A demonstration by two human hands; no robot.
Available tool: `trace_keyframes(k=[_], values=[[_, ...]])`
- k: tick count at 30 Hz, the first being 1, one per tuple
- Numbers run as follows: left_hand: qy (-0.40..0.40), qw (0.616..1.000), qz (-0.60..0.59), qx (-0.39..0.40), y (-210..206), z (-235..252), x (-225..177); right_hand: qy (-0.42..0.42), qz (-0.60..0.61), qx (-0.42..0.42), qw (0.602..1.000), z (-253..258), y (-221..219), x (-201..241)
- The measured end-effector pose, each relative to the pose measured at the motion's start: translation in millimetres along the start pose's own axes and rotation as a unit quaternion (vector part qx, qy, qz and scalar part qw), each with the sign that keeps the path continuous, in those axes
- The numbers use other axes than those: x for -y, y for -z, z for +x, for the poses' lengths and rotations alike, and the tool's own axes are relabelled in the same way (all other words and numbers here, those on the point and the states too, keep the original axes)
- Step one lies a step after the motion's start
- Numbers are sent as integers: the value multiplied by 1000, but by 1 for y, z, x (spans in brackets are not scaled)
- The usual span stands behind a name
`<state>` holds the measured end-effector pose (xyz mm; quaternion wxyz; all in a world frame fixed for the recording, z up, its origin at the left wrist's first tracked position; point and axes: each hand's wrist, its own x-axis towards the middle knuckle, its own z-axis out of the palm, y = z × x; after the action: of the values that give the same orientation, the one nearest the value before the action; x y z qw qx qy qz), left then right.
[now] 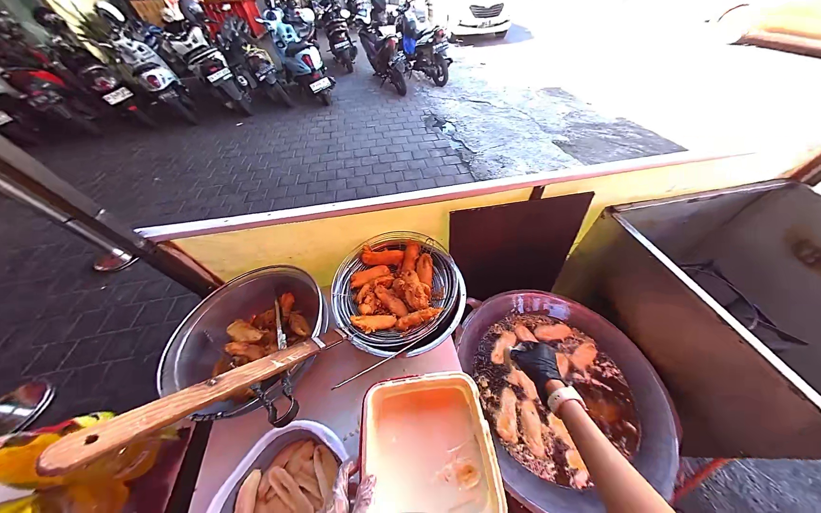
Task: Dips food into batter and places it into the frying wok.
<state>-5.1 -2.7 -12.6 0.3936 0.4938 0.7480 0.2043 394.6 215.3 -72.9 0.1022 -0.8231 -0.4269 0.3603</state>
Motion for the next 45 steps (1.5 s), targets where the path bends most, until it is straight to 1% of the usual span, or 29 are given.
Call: trace_keyframes(k=[3, 5, 6, 7, 8, 10, 11, 12, 13, 14, 15, 16, 17, 18, 19, 20, 21, 22, 25, 28, 30, 33, 35, 38, 39, 41, 43, 44, 45], values=[[12, 1000, 2, -13, -1, -5, -6, -26, -55, 40, 997, 38, -47, -27], [20, 1000, 3, -12, -1, -6, -7, -17, -87, 93, 992, 31, -53, -25], [25, 1000, 6, -11, -1, -6, -7, -1, -99, 102, 990, 21, -49, -17], [30, 999, 6, -12, -1, -6, -8, 26, -103, 91, 990, 7, -40, -6], [33, 999, 6, -14, -2, -7, -9, 59, -86, 61, 993, -9, -29, 6], [43, 999, 17, -13, -2, -5, -10, 137, -17, -15, 990, -51, -8, 31], [47, 998, 27, -12, -2, -4, -10, 187, 13, -42, 981, -76, 2, 43], [50, 998, 37, -12, -1, -3, -11, 244, 30, -54, 968, -102, 8, 54], [51, 998, 46, -9, 0, -4, -12, 295, 15, -40, 955, -128, 12, 66], [48, 998, 48, -6, 1, -3, -13, 334, -35, -1, 942, -152, 12, 76], [42, 998, 48, -5, 2, -2, -13, 362, -108, 61, 924, -173, 7, 84], [39, 998, 48, -1, 2, -2, -13, 389, -191, 131, 892, -187, -4, 87], [37, 998, 43, 3, 3, -2, -14, 408, -278, 194, 848, -197, -19, 85], [34, 999, 40, 7, 4, -2, -14, 423, -352, 230, 802, -203, -38, 80], [31, 999, 37, 11, 4, -1, -14, 434, -409, 246, 765, -206, -54, 72], [28, 999, 35, 11, 4, -1, -15, 440, -447, 251, 738, -206, -66, 67], [27, 999, 32, 12, 4, 0, -14, 446, -470, 247, 721, -205, -73, 64], [26, 999, 26, 10, 4, 0, -13, 452, -480, 238, 713, -204, -77, 64], [31, 999, 3, 8, 4, -3, -15, 440, -485, 233, 719, -205, -76, 69], [36, 999, 5, 12, 4, -4, -16, 417, -459, 266, 738, -204, -62, 80], [33, 999, -1, 12, 5, -3, -15, 410, -428, 289, 752, -204, -52, 93], [23, 1000, -13, 12, 5, -1, -13, 409, -389, 300, 769, -213, -41, 117], [15, 1000, -24, 11, 3, 2, -9, 417, -377, 285, 776, -223, -30, 136], [14, 999, -28, 15, 2, 3, -8, 434, -347, 226, 800, -240, -9, 160], [14, 999, -29, 16, 3, 3, -8, 445, -342, 210, 800, -241, -4, 161], [15, 999, -27, 16, 2, 4, -8, 477, -347, 202, 782, -227, -8, 146], [10, 999, -29, 17, 1, 4, -6, 456, -385, 242, 765, -205, -20, 122], [7, 999, -26, 20, 1, 4, -5, 434, -405, 253, 764, -197, -27, 113], [7, 999, -24, 23, 2, 5, -5, 415, -405, 243, 778, -195, -33, 110]])
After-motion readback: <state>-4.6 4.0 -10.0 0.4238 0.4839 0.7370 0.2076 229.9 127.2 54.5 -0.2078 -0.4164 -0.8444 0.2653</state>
